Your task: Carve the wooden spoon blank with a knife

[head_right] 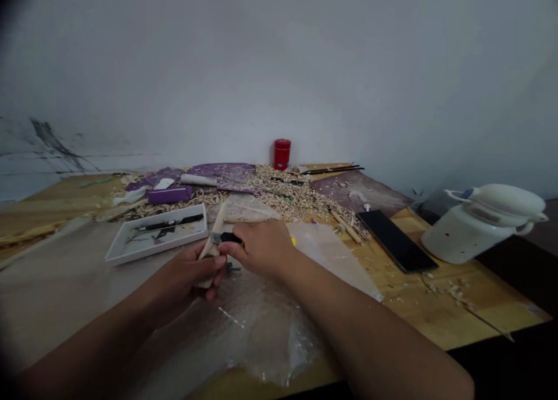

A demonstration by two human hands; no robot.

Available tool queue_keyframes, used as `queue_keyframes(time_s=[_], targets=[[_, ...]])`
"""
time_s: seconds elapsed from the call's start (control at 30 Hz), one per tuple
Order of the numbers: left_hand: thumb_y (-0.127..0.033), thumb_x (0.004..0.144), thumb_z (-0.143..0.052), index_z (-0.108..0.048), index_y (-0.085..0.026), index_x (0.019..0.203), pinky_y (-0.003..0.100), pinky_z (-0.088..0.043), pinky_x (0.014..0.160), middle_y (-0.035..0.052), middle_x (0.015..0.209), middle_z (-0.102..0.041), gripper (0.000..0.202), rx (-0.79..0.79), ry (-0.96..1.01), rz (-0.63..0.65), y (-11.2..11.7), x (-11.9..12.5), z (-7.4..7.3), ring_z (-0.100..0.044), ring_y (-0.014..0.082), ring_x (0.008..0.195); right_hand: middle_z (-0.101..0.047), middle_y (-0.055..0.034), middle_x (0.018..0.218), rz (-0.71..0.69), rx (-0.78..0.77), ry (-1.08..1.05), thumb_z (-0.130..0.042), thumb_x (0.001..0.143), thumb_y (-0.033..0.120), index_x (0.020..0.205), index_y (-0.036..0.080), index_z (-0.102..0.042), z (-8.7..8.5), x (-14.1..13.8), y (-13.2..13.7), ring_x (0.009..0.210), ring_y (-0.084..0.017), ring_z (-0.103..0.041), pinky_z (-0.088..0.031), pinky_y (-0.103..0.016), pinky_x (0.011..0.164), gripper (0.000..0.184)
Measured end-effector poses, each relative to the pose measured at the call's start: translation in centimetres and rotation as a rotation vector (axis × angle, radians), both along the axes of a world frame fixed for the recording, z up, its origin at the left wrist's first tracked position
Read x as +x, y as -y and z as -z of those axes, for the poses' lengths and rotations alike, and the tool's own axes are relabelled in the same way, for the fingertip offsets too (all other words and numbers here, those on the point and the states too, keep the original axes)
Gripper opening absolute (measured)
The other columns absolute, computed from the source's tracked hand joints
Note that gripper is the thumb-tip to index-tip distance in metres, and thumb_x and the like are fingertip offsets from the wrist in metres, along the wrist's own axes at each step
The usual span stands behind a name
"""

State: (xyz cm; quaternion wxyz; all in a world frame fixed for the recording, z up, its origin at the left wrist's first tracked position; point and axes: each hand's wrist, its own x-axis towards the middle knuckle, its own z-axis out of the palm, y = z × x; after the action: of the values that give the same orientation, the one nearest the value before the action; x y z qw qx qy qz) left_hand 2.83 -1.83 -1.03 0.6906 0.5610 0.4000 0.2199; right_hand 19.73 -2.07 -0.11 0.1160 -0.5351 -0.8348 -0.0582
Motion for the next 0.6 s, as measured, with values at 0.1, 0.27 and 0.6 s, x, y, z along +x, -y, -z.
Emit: queue_keyframes(time_s=[0.1,0.27,0.6], targets=[[-0.032,0.071,-0.054,-0.04,-0.019,0.077,0.023,-0.041,0.045,-0.0064,0.053,-0.05,0.02,0.033,-0.032,0.002,-0.2,0.0,0.2,-0.047,0.0078,0.04,-0.064,-0.0016,0.079,-0.029,-0.004,0.006,-0.019,0.084,0.057,0.084,0.021,-0.056,0.1,-0.1,0.1,0.069,-0.016,-0.057,-0.024,-0.025,0.054,0.051],[-0.031,0.073,-0.052,-0.038,-0.02,0.072,0.022,-0.041,0.044,-0.0095,0.041,-0.044,0.017,0.033,-0.044,0.016,0.4,0.2,0.5,-0.039,0.0051,0.032,-0.065,-0.0018,0.08,0.035,0.003,0.01,-0.015,0.083,0.058,0.087,0.023,-0.055,-0.1,0.4,-0.2,0.069,-0.017,-0.058,-0.025,-0.025,0.053,0.054],[-0.026,0.072,-0.051,-0.038,-0.019,0.07,0.015,-0.03,0.031,-0.0082,0.037,-0.044,0.015,0.025,-0.124,0.084,1.7,0.4,-0.6,-0.043,0.007,0.032,-0.063,-0.0054,0.083,0.393,-0.025,-0.035,-0.004,0.082,0.06,0.094,0.024,-0.055,0.0,3.2,-2.3,0.074,-0.02,-0.057,-0.031,-0.026,0.058,0.064]])
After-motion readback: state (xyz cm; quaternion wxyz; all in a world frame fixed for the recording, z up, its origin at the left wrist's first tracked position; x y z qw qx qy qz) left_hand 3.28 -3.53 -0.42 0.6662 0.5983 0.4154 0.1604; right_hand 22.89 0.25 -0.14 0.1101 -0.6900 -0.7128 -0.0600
